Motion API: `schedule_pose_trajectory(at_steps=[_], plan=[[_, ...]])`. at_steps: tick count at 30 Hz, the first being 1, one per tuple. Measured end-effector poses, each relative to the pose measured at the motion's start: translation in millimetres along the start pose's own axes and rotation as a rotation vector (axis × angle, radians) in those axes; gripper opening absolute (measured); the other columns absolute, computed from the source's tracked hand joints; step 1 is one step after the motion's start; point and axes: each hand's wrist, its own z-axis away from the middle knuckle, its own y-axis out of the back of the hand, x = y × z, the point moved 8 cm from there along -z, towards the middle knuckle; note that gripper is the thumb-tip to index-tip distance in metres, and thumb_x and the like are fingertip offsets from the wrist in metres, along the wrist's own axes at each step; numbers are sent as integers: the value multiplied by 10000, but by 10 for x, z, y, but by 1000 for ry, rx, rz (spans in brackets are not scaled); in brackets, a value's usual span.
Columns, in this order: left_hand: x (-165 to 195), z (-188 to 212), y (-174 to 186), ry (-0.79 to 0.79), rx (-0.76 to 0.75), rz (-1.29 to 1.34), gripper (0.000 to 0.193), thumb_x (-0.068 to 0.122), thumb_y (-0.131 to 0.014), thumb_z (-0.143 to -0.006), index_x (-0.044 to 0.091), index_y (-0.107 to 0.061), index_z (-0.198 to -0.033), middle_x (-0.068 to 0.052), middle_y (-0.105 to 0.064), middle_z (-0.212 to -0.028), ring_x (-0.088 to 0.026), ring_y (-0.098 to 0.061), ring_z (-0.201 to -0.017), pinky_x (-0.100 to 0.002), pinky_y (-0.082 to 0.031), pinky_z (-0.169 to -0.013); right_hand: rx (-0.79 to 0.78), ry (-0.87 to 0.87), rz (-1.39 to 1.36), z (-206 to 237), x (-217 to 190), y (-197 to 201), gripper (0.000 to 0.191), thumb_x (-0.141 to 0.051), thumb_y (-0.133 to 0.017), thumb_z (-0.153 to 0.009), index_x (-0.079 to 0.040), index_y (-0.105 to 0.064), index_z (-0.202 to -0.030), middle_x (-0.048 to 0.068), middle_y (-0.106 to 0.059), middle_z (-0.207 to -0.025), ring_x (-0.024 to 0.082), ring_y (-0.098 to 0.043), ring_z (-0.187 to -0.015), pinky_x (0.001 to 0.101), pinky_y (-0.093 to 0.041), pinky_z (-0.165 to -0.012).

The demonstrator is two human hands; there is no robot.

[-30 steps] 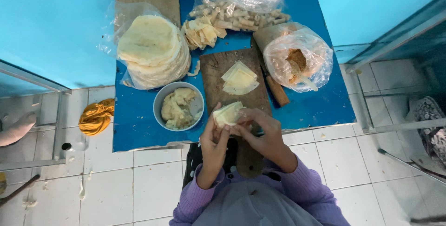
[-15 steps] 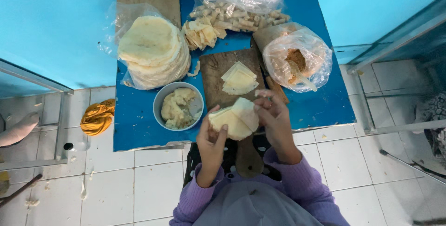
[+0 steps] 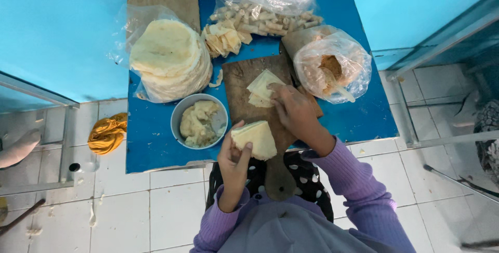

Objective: The person sits at a small blue table and assembles filled snacks. They take thin triangular wrappers, spoon filling from a bowl onto a wrapper, fold the wrapper over the filling into a triangle, and place the folded piece on a growing stack on the cutting board, repeating the cycle.

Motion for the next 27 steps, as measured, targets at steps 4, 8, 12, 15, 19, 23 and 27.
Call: schedule_pose_trajectory(at_steps=[4, 8, 12, 15, 19, 23, 27], plan=[[6, 13, 7, 6, -15, 9, 497, -59, -612, -977, -66, -507, -1462, -121, -682, -1229, -98, -665, -1021, -225, -539, -844, 3, -93, -15, 101, 10, -19, 441, 22, -716, -911, -46, -558, -1317, 124, -691, -1009, 304, -722, -926, 405, -557, -765], [8, 1, -4, -3, -17, 29, 502, -60, -611, -975, -72, -500, -1464, -128, -674, -1252, -120, -662, -1063, -243, -536, -877, 20, -29, 4, 142, -61, 7, 387, 25, -713, -917, -52, -586, -1273, 147, -708, -1057, 314, -724, -961, 401, -571, -788], [16, 0, -24, -7, -21, 79, 513, -67, -605, -975, -75, -482, -1473, -133, -648, -1296, -143, -648, -1149, -267, -524, -962, -13, -25, -27, 167, -111, 3, 381, 30, -703, -927, -39, -588, -1285, 148, -730, -1115, 307, -734, -997, 386, -589, -821], [20, 6, -29, -1, -22, 68, 516, -62, -600, -982, -74, -474, -1483, -136, -650, -1295, -150, -649, -1151, -277, -525, -974, -19, -41, -18, 168, -160, 33, 396, 19, -721, -910, -31, -606, -1286, 162, -728, -1129, 324, -724, -1007, 400, -583, -832], [-14, 22, -24, 29, -24, 55, 526, -18, -556, -1008, -59, -437, -1519, -125, -653, -1305, -145, -659, -1138, -276, -535, -961, 96, -7, -52, 258, -359, 249, 415, 0, -767, -869, -36, -634, -1260, 179, -718, -1215, 358, -708, -1129, 410, -581, -908], [-77, 74, -19, 83, -35, 7, 558, 1, -536, -1030, -29, -412, -1573, -106, -608, -1239, -123, -583, -1083, -272, -497, -901, 73, -26, -244, 465, -635, 262, 419, -40, -848, -815, -69, -649, -1184, 115, -738, -1166, 303, -737, -1104, 384, -592, -915], [-48, 128, -61, 57, -50, -51, 541, 10, -554, -1063, -26, -446, -1593, -123, -645, -1177, -109, -579, -1000, -253, -493, -854, 96, -53, -271, 583, -787, 149, 455, -72, -888, -774, -43, -656, -1165, 109, -744, -1106, 272, -732, -1031, 350, -588, -846]])
